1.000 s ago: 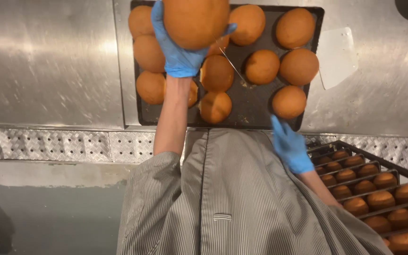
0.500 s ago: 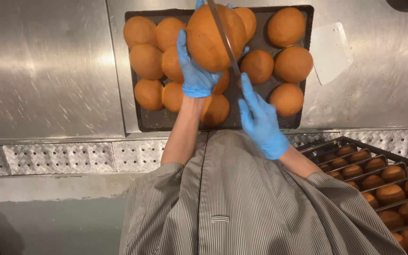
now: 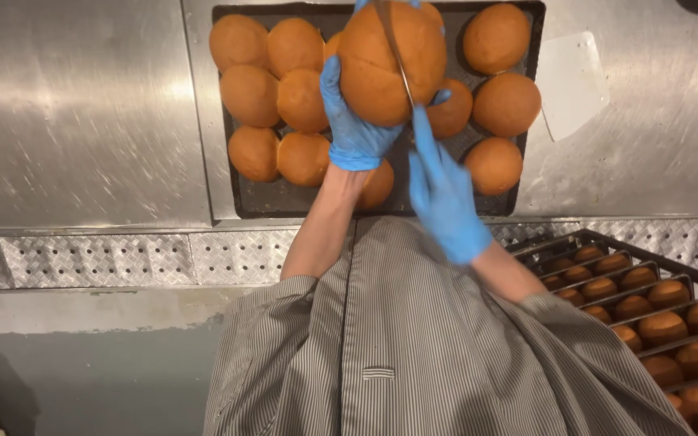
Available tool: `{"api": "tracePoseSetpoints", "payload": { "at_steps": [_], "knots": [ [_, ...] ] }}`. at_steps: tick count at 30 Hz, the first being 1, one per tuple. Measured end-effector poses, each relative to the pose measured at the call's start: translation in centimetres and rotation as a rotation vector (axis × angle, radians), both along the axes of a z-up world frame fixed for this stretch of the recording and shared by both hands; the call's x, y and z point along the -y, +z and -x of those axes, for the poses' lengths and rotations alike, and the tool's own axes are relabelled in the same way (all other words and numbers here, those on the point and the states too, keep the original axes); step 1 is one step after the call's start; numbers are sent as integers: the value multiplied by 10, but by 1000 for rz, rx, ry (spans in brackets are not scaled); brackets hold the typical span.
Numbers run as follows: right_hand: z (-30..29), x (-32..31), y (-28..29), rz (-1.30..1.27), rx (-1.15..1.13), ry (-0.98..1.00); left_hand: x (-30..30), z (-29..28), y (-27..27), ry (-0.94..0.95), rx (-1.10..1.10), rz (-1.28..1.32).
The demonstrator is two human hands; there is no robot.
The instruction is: Using a bread knife to score cross-shaped patterns into the tops of baked buns on a tray.
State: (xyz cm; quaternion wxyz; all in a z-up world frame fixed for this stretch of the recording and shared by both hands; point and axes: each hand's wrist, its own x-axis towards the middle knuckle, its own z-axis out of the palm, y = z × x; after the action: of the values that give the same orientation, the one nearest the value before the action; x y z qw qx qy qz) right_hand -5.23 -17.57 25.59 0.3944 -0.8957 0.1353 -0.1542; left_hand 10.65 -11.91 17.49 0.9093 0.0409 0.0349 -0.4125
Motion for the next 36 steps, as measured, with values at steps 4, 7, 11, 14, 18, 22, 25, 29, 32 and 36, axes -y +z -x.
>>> {"api": "tracePoseSetpoints", "payload": {
  "at_steps": [4,7,11,14,18,22,25,29,32,36],
  "knots": [
    [0,-2,-10,79,22,42,0,-20,-4,42,107,119],
    [38,-8,-35,87,-79,41,-8,-21,-9,25,72,55],
    [0,-1,-12,62,-17,29,-1,-10,-18,56,-93,-41],
    [-8,0,-11,128,-7,16,-5,-25,-16,-1,-50,20],
    [44,15,-43,221,-43,84,-12,-52,-1,109,111,17],
    [106,49,-72,463,-352,135,-27,-90,-11,198,420,120],
    [136,64,-102,401,-266,7,-42,-106,-49,296,310,-377],
    [78,38,-46,40,-21,-153,-36,-74,-11,148,48,-340],
    [32,20,-9,-162,-23,-116,-23,-56,-15,107,151,-14],
    [5,0,1,-134,105,-57,-10,-38,-6,145,273,120]
  ]
}}
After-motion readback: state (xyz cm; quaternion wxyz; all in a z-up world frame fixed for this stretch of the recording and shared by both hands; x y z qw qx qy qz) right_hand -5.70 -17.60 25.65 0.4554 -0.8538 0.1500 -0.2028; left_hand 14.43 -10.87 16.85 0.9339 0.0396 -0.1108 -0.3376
